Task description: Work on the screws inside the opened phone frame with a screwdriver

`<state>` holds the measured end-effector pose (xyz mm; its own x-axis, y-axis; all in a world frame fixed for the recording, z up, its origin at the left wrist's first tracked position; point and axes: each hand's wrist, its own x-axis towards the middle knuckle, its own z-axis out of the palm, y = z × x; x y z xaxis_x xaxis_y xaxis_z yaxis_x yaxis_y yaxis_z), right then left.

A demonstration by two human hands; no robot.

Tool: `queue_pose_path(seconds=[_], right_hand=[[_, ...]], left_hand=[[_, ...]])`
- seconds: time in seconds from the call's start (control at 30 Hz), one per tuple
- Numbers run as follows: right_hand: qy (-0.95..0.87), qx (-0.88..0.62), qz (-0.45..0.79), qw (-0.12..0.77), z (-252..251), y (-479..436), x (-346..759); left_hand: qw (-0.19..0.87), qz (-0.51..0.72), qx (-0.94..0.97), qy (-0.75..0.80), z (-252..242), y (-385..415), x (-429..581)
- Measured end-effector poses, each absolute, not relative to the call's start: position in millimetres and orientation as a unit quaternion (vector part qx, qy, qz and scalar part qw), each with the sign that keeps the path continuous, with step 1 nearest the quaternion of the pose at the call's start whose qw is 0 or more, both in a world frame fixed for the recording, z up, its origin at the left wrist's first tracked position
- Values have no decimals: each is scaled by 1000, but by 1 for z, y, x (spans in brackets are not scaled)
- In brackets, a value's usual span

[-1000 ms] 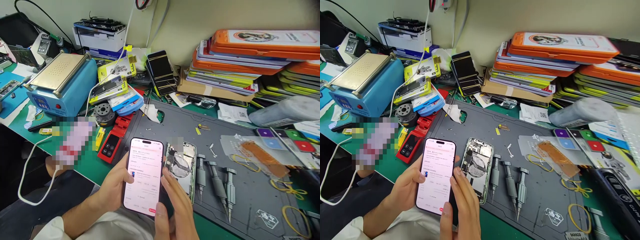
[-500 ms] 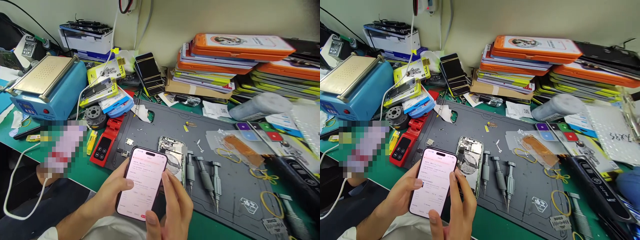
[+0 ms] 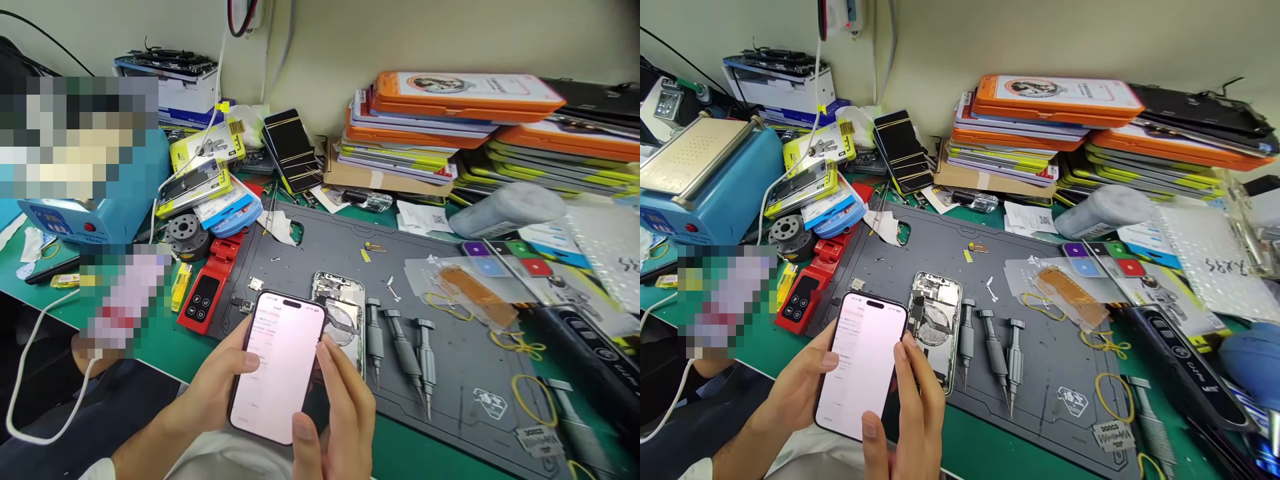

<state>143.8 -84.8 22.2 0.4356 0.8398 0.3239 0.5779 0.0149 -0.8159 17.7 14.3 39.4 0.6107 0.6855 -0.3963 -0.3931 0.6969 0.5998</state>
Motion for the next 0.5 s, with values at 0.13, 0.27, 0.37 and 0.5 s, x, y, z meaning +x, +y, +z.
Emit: queue_pose_path(seconds=[0.13,0.27,0.37,0.5], right_hand=[[-514,-690,123,494,20,-85,144],[-515,-686,124,500,19,-84,144],[-520,-678,129,504,19,-84,144],[-520,-678,134,502,20,-85,145]], left_hand=[[867,310,233,314,39,14,17],[873,306,221,310,39,14,18],[873,317,208,307,39,15,18],[875,326,198,297,39,15,18]])
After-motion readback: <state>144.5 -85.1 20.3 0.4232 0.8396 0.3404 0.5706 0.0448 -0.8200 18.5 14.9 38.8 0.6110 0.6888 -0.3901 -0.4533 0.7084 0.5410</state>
